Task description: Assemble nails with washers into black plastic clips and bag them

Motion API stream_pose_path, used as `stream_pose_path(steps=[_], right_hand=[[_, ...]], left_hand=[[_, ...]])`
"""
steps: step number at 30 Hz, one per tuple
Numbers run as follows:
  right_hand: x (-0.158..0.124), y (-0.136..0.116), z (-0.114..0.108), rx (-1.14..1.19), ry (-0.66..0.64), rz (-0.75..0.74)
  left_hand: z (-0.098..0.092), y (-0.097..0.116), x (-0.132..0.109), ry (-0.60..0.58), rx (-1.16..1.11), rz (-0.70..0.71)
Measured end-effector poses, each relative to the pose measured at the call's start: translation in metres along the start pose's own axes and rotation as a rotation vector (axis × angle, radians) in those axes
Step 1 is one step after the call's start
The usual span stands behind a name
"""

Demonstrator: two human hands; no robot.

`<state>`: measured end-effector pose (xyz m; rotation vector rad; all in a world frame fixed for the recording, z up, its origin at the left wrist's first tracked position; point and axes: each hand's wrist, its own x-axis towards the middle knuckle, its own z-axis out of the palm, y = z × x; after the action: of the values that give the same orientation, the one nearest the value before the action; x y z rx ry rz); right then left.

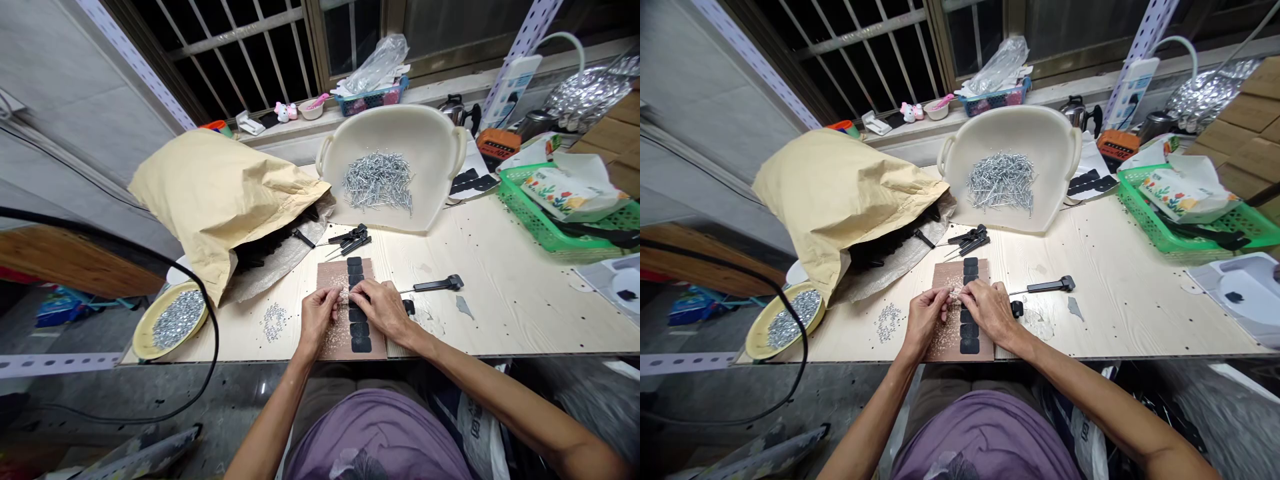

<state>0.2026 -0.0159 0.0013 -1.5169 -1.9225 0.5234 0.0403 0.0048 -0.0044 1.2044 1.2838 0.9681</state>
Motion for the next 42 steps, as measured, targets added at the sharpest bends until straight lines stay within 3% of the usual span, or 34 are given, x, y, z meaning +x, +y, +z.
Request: stream_pose_path(steps=[7,14,30,42], right_hand=[[-0.002,-0.004,-0.004,-0.142,0.084,-0.051],[-0.001,-0.003,0.0,-0.25,0.062,-0.113],[0.0,-0.002,-0.003,-0.131,0.062,-0.071],[-0.005,-0.001,-0.004,-0.261,0.069,-0.156]], left_hand=[[0.003,-0.006,0.001,0.007,-0.024,-0.022],[0.002,-0.003,0.0,0.027,0.0,-0.012],[-0.003,0.007,-0.002,-0.008,0.119,0.042],[-0.007,0.009,0.0,-0.028,0.244,0.121]])
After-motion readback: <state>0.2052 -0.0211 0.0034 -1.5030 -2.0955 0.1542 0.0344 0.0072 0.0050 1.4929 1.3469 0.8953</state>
